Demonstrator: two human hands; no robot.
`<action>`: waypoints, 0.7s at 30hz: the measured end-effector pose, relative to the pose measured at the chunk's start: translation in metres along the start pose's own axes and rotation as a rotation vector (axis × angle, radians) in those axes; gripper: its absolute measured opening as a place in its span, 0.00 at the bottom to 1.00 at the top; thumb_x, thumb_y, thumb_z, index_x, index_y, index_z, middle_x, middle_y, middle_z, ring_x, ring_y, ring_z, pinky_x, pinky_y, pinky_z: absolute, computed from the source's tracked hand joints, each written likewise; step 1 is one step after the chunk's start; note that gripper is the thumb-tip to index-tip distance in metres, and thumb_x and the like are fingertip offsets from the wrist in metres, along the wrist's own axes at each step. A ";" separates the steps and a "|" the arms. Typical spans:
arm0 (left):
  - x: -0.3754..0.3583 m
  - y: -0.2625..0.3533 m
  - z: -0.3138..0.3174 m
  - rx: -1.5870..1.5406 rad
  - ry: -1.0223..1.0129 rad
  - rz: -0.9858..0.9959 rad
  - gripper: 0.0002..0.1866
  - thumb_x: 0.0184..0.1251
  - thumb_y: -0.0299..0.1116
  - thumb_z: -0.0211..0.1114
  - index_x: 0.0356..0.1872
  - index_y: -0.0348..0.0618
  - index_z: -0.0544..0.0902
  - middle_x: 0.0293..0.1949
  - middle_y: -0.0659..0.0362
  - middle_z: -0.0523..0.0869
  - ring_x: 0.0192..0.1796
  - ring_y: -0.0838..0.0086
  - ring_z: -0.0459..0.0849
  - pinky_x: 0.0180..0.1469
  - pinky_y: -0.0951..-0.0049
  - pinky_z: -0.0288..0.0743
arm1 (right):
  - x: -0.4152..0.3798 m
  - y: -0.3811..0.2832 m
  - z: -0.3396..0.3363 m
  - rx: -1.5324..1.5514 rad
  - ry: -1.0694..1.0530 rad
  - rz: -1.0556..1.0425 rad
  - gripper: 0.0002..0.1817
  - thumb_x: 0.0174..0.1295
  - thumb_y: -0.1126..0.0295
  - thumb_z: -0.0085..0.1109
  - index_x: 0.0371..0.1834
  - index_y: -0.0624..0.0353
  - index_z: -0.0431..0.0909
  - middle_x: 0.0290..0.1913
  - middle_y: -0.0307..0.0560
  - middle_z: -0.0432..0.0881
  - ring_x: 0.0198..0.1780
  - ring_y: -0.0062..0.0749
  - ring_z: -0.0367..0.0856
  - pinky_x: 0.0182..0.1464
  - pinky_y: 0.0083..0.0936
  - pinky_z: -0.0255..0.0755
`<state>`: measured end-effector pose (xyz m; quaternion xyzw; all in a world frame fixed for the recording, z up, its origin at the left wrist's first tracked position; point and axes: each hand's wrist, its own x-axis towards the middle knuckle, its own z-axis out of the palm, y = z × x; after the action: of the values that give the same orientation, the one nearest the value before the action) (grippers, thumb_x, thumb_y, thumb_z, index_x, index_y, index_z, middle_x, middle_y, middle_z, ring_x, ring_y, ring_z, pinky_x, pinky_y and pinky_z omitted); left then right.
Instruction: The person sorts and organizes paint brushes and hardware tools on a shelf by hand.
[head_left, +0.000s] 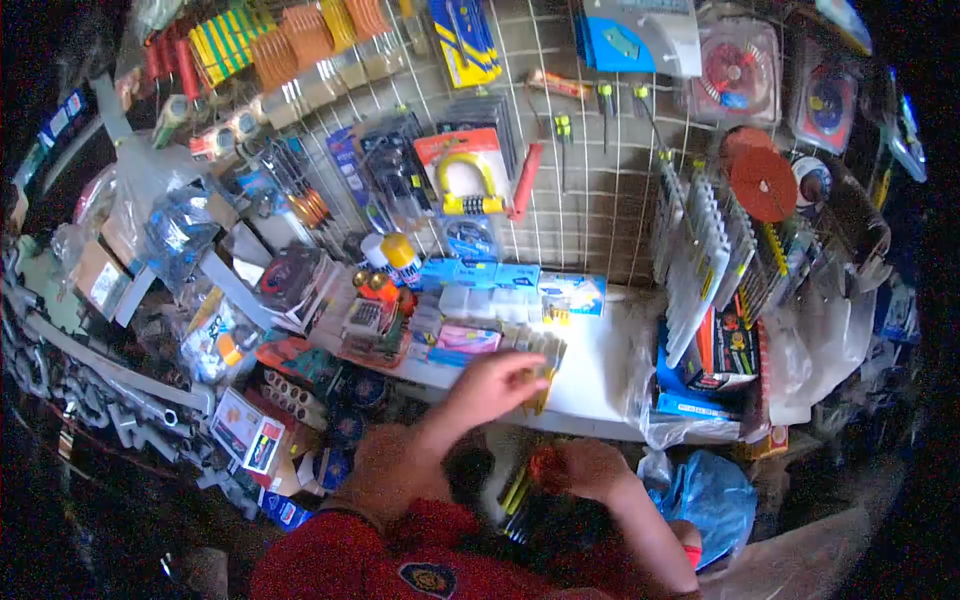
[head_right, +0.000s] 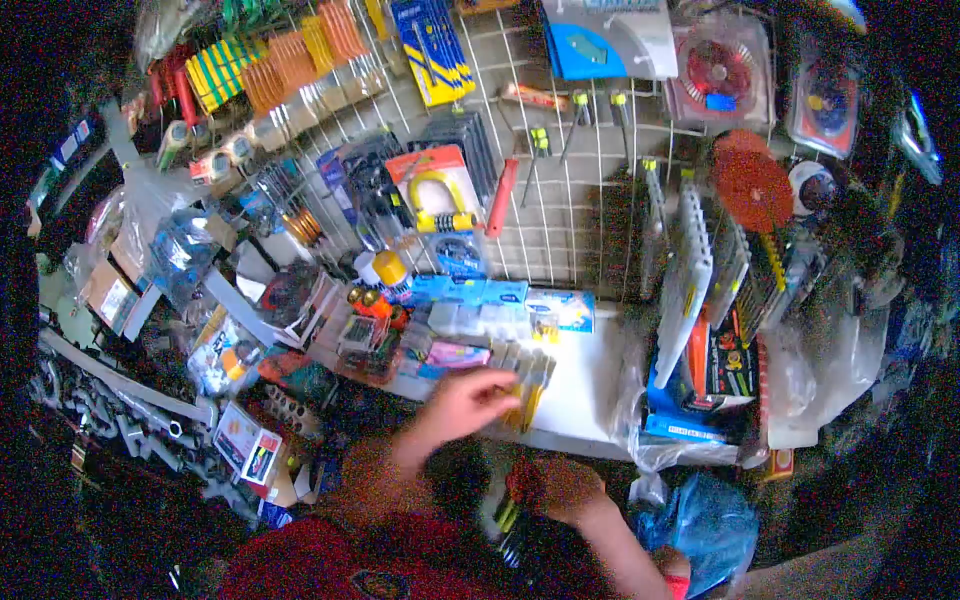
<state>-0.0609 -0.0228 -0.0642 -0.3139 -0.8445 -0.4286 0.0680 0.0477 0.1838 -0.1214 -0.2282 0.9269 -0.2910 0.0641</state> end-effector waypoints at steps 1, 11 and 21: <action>0.010 0.024 -0.030 -0.057 0.106 -0.004 0.14 0.62 0.30 0.72 0.48 0.40 0.85 0.39 0.59 0.88 0.37 0.75 0.84 0.41 0.73 0.79 | -0.001 -0.008 -0.012 -0.003 -0.011 0.003 0.19 0.60 0.45 0.57 0.39 0.47 0.82 0.36 0.50 0.86 0.41 0.52 0.84 0.45 0.50 0.75; 0.295 0.100 -0.271 0.250 0.695 0.360 0.12 0.69 0.35 0.63 0.50 0.46 0.84 0.39 0.53 0.89 0.41 0.68 0.88 0.46 0.71 0.79 | 0.020 0.013 -0.008 0.010 -0.432 0.062 0.16 0.66 0.50 0.52 0.33 0.49 0.82 0.27 0.40 0.85 0.30 0.29 0.85 0.38 0.31 0.79; 0.369 0.071 -0.306 0.664 0.778 0.117 0.18 0.55 0.43 0.69 0.44 0.47 0.89 0.41 0.49 0.89 0.45 0.56 0.88 0.51 0.62 0.80 | 0.004 0.002 -0.054 0.189 -0.342 0.110 0.14 0.67 0.52 0.55 0.39 0.48 0.83 0.30 0.42 0.85 0.27 0.30 0.85 0.28 0.33 0.80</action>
<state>-0.3588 -0.0523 0.3165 -0.1396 -0.8283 -0.2178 0.4969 0.0301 0.2111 -0.0777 -0.2165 0.8822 -0.3295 0.2576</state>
